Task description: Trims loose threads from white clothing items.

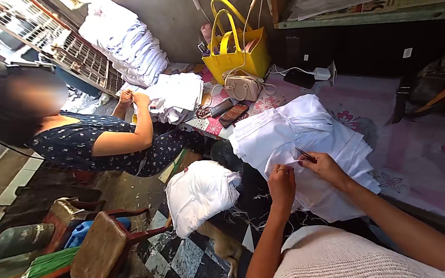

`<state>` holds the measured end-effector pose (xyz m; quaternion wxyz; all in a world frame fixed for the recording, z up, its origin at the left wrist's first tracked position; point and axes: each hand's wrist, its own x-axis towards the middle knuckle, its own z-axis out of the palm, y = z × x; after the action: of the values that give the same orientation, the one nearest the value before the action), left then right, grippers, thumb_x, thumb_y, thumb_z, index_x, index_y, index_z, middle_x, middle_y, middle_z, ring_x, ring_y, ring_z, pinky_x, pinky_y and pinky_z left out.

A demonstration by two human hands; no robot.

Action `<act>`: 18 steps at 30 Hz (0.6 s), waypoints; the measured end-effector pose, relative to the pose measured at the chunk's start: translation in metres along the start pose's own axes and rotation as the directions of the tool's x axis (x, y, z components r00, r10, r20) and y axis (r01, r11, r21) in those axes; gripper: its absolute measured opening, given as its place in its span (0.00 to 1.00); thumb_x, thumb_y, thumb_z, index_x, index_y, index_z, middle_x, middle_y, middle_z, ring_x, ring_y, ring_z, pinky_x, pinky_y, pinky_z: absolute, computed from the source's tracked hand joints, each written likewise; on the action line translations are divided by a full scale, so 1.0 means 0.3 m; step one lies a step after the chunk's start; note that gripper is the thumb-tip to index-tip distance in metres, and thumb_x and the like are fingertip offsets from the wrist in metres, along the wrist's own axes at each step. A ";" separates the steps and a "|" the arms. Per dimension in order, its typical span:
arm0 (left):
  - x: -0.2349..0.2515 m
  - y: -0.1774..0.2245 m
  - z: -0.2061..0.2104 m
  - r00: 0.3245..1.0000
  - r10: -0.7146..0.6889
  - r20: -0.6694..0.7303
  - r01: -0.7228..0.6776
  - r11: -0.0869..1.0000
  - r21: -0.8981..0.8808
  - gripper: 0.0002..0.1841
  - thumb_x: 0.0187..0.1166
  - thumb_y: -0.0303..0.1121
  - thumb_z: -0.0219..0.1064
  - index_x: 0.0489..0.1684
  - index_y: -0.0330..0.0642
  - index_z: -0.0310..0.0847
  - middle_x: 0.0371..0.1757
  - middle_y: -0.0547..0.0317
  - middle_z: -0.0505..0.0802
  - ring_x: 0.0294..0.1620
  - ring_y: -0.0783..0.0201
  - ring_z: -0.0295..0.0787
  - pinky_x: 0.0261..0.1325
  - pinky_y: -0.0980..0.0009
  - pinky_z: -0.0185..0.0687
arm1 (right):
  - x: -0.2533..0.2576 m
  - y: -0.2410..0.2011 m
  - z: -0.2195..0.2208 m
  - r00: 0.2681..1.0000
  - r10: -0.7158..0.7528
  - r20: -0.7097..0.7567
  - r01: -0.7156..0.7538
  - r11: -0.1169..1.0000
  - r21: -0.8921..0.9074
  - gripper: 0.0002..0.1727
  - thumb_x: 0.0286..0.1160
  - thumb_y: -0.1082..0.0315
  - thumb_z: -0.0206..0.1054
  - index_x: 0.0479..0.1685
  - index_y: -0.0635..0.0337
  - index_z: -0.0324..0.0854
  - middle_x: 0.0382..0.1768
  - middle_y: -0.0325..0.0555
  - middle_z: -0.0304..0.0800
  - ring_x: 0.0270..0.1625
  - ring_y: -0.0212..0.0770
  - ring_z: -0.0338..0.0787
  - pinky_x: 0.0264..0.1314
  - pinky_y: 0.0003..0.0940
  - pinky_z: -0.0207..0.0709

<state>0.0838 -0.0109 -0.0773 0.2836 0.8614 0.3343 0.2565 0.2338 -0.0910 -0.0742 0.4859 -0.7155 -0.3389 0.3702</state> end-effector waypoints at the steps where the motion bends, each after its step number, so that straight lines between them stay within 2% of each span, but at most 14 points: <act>1: -0.006 0.010 -0.024 0.995 -0.058 0.081 0.058 0.998 -0.001 0.09 0.76 0.24 0.69 0.43 0.28 0.93 0.40 0.40 0.95 0.42 0.47 0.95 0.51 0.51 0.89 | 0.000 -0.003 -0.005 0.999 0.035 0.022 -0.036 0.997 0.062 0.09 0.81 0.68 0.67 0.47 0.65 0.87 0.25 0.33 0.79 0.21 0.20 0.68 0.26 0.19 0.64; 2: -0.008 0.014 -0.036 0.989 -0.094 0.112 0.098 0.995 -0.028 0.12 0.78 0.25 0.68 0.51 0.25 0.90 0.45 0.36 0.95 0.45 0.45 0.95 0.54 0.49 0.88 | 0.002 -0.008 -0.006 0.996 0.071 0.050 -0.077 0.989 0.123 0.08 0.82 0.68 0.67 0.47 0.65 0.86 0.23 0.31 0.77 0.19 0.20 0.67 0.23 0.19 0.62; 4: 0.002 0.013 -0.031 0.994 -0.097 0.048 0.104 0.978 -0.181 0.19 0.76 0.27 0.71 0.59 0.18 0.82 0.50 0.32 0.91 0.41 0.50 0.92 0.49 0.57 0.88 | 0.008 -0.019 -0.002 0.985 0.123 0.119 -0.149 0.960 0.239 0.06 0.83 0.69 0.65 0.43 0.63 0.83 0.19 0.28 0.72 0.15 0.20 0.64 0.19 0.18 0.60; 6: 0.025 0.027 -0.022 0.996 -0.085 0.020 0.086 0.926 -0.368 0.29 0.72 0.23 0.74 0.69 0.13 0.71 0.57 0.29 0.89 0.45 0.54 0.93 0.51 0.64 0.91 | 0.012 -0.025 0.001 0.969 0.152 0.192 -0.212 0.913 0.349 0.05 0.84 0.70 0.62 0.40 0.60 0.81 0.15 0.25 0.69 0.13 0.20 0.63 0.17 0.17 0.59; 8: 0.050 0.030 0.000 0.997 -0.078 -0.010 0.067 0.910 -0.410 0.33 0.69 0.19 0.74 0.73 0.10 0.66 0.48 0.32 0.93 0.42 0.53 0.95 0.52 0.63 0.91 | 0.013 -0.028 0.004 0.963 0.168 0.212 -0.243 0.883 0.403 0.06 0.85 0.71 0.60 0.38 0.58 0.79 0.14 0.24 0.68 0.12 0.20 0.63 0.16 0.16 0.59; 10: 0.070 0.021 0.020 0.994 -0.098 -0.042 0.073 0.911 -0.407 0.34 0.68 0.19 0.74 0.75 0.10 0.65 0.38 0.39 0.95 0.35 0.57 0.95 0.47 0.64 0.92 | 0.011 -0.032 0.011 0.987 0.131 0.089 -0.153 0.935 0.320 0.06 0.84 0.68 0.64 0.39 0.58 0.81 0.16 0.26 0.70 0.14 0.19 0.63 0.18 0.17 0.59; 11: 0.075 0.020 0.025 0.993 -0.105 -0.046 0.077 0.907 -0.414 0.34 0.68 0.19 0.74 0.75 0.10 0.64 0.36 0.40 0.95 0.33 0.58 0.95 0.44 0.65 0.92 | 0.003 -0.035 0.014 0.998 0.067 0.003 -0.066 0.974 0.218 0.07 0.82 0.66 0.67 0.44 0.61 0.84 0.21 0.29 0.74 0.18 0.19 0.65 0.22 0.17 0.61; 13: 0.073 0.021 0.030 0.994 -0.106 -0.034 0.082 0.902 -0.424 0.34 0.68 0.17 0.73 0.75 0.10 0.64 0.35 0.41 0.94 0.30 0.60 0.94 0.41 0.65 0.92 | -0.014 -0.036 0.031 0.987 -0.121 -0.102 0.118 0.992 -0.037 0.16 0.80 0.62 0.69 0.56 0.65 0.87 0.31 0.40 0.84 0.27 0.25 0.72 0.33 0.24 0.68; 15: 0.058 0.013 0.032 0.995 -0.092 -0.031 0.070 0.900 -0.431 0.33 0.69 0.16 0.72 0.74 0.09 0.64 0.33 0.42 0.94 0.29 0.60 0.94 0.39 0.65 0.93 | -0.013 -0.022 0.058 0.951 -0.258 -0.169 0.225 0.955 -0.194 0.17 0.81 0.61 0.65 0.52 0.67 0.89 0.31 0.49 0.90 0.28 0.34 0.82 0.37 0.34 0.76; 16: 0.051 0.008 0.027 0.996 -0.087 -0.034 0.063 0.896 -0.440 0.32 0.69 0.16 0.72 0.74 0.09 0.64 0.33 0.42 0.94 0.28 0.60 0.95 0.38 0.65 0.93 | -0.007 -0.022 0.064 0.951 -0.251 -0.179 0.217 0.958 -0.189 0.16 0.82 0.63 0.64 0.49 0.68 0.89 0.30 0.49 0.90 0.28 0.33 0.82 0.37 0.33 0.76; 18: 0.041 -0.003 0.002 0.995 -0.100 -0.013 0.082 0.878 -0.472 0.30 0.69 0.16 0.71 0.72 0.11 0.68 0.33 0.43 0.95 0.28 0.60 0.95 0.37 0.65 0.93 | 0.008 -0.040 0.054 0.983 -0.114 -0.144 0.110 0.993 -0.034 0.12 0.82 0.65 0.65 0.47 0.66 0.88 0.28 0.39 0.85 0.27 0.23 0.74 0.34 0.22 0.69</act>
<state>0.0917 -0.0015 -0.0751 0.4897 0.7453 0.3072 0.3322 0.2194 -0.0783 -0.0675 0.5201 -0.7267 -0.3469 0.2846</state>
